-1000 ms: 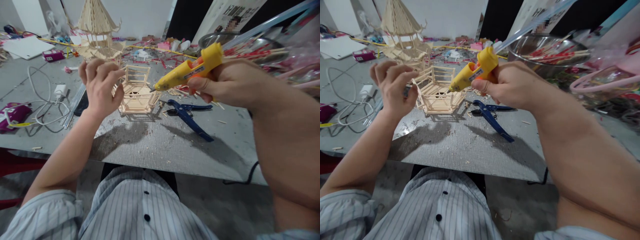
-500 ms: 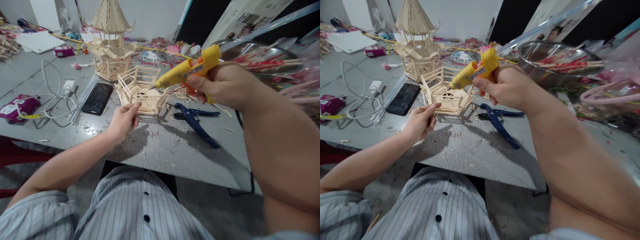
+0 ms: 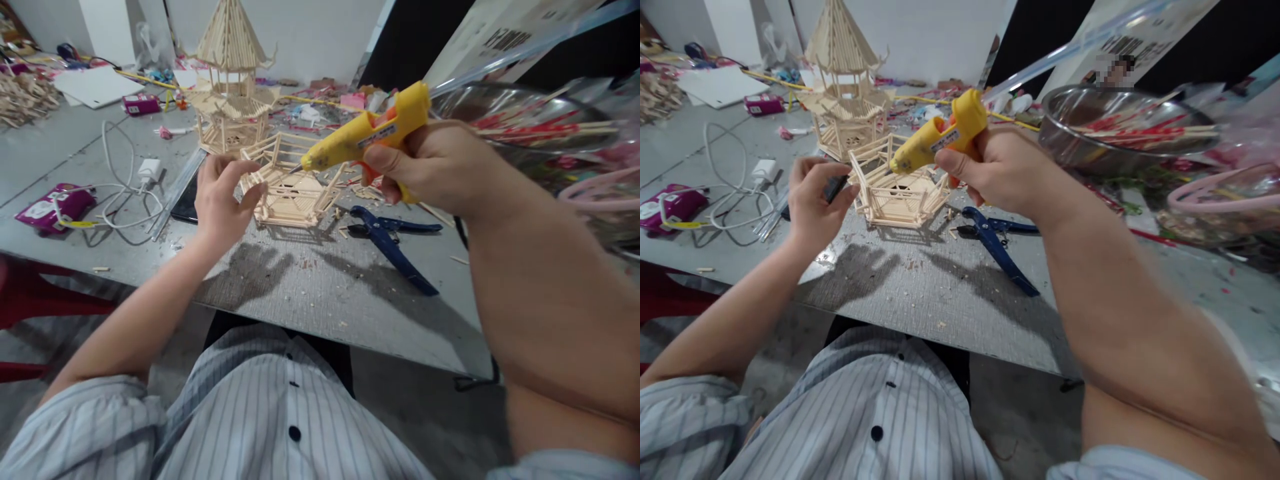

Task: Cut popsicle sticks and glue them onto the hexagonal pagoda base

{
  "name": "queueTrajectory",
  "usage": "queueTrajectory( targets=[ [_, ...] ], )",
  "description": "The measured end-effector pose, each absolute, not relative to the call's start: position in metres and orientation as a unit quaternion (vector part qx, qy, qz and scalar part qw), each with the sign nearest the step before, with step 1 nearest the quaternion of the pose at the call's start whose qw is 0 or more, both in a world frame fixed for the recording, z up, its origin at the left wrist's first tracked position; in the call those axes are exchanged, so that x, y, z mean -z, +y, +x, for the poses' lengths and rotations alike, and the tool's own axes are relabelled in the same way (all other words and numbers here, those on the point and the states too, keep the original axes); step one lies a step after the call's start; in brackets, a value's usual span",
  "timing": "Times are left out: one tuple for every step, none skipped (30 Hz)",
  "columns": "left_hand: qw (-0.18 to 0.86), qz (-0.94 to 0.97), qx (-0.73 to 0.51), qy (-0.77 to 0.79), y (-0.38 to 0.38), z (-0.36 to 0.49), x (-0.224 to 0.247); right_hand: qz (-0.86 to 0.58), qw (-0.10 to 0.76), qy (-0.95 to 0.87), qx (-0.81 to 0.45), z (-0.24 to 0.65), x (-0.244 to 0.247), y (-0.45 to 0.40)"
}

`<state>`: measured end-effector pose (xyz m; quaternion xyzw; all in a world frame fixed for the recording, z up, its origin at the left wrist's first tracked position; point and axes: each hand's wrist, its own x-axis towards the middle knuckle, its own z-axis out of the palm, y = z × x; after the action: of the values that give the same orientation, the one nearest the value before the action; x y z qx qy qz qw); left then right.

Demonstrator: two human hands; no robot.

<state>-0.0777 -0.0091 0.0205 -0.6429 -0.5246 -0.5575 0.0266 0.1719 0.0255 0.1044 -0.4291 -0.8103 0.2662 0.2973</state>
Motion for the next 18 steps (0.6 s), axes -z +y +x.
queueTrajectory(
  targets=[
    [0.073,-0.691,0.501,-0.516,-0.002,-0.088,-0.022,-0.426,0.301,-0.809,-0.272,0.171,-0.105,0.025],
    [0.093,-0.725,0.455,-0.508,0.006,-0.096,-0.024,-0.424,0.304,-0.807,-0.277,0.17,-0.104,0.025],
    [0.094,-0.755,0.408,-0.505,0.013,-0.102,-0.026,-0.425,0.306,-0.805,-0.28,0.17,-0.103,0.026],
    [0.09,-0.771,0.38,-0.504,0.019,-0.105,-0.027,-0.428,0.309,-0.802,-0.279,0.17,-0.102,0.027],
    [0.082,-0.783,0.358,-0.502,0.025,-0.106,-0.027,-0.432,0.309,-0.8,-0.278,0.171,-0.1,0.028],
    [0.072,-0.791,0.344,-0.501,0.029,-0.106,-0.027,-0.437,0.309,-0.8,-0.273,0.172,-0.098,0.03],
    [0.064,-0.796,0.337,-0.499,0.033,-0.105,-0.026,-0.44,0.306,-0.8,-0.269,0.174,-0.097,0.032],
    [0.057,-0.8,0.333,-0.496,0.035,-0.104,-0.025,-0.444,0.304,-0.801,-0.265,0.175,-0.095,0.033],
    [0.051,-0.803,0.331,-0.493,0.037,-0.103,-0.024,-0.446,0.301,-0.801,-0.262,0.176,-0.094,0.034],
    [0.047,-0.805,0.33,-0.49,0.039,-0.102,-0.023,-0.449,0.299,-0.801,-0.26,0.177,-0.094,0.034],
    [0.043,-0.807,0.329,-0.489,0.04,-0.102,-0.023,-0.452,0.297,-0.8,-0.259,0.177,-0.093,0.034],
    [0.039,-0.808,0.328,-0.488,0.041,-0.102,-0.023,-0.456,0.295,-0.798,-0.26,0.177,-0.093,0.033],
    [0.035,-0.808,0.328,-0.488,0.042,-0.102,-0.023,-0.46,0.294,-0.796,-0.261,0.177,-0.093,0.033],
    [0.032,-0.809,0.329,-0.487,0.043,-0.102,-0.023,-0.465,0.294,-0.793,-0.262,0.177,-0.093,0.033],
    [0.029,-0.809,0.33,-0.486,0.044,-0.102,-0.024,-0.47,0.293,-0.79,-0.262,0.177,-0.092,0.033],
    [0.026,-0.809,0.332,-0.484,0.044,-0.102,-0.025,-0.473,0.293,-0.788,-0.262,0.177,-0.092,0.033],
    [0.024,-0.81,0.334,-0.481,0.044,-0.101,-0.025,-0.473,0.295,-0.788,-0.262,0.178,-0.091,0.034],
    [0.023,-0.811,0.336,-0.479,0.044,-0.101,-0.026,-0.464,0.3,-0.791,-0.262,0.178,-0.09,0.034]
  ],
)
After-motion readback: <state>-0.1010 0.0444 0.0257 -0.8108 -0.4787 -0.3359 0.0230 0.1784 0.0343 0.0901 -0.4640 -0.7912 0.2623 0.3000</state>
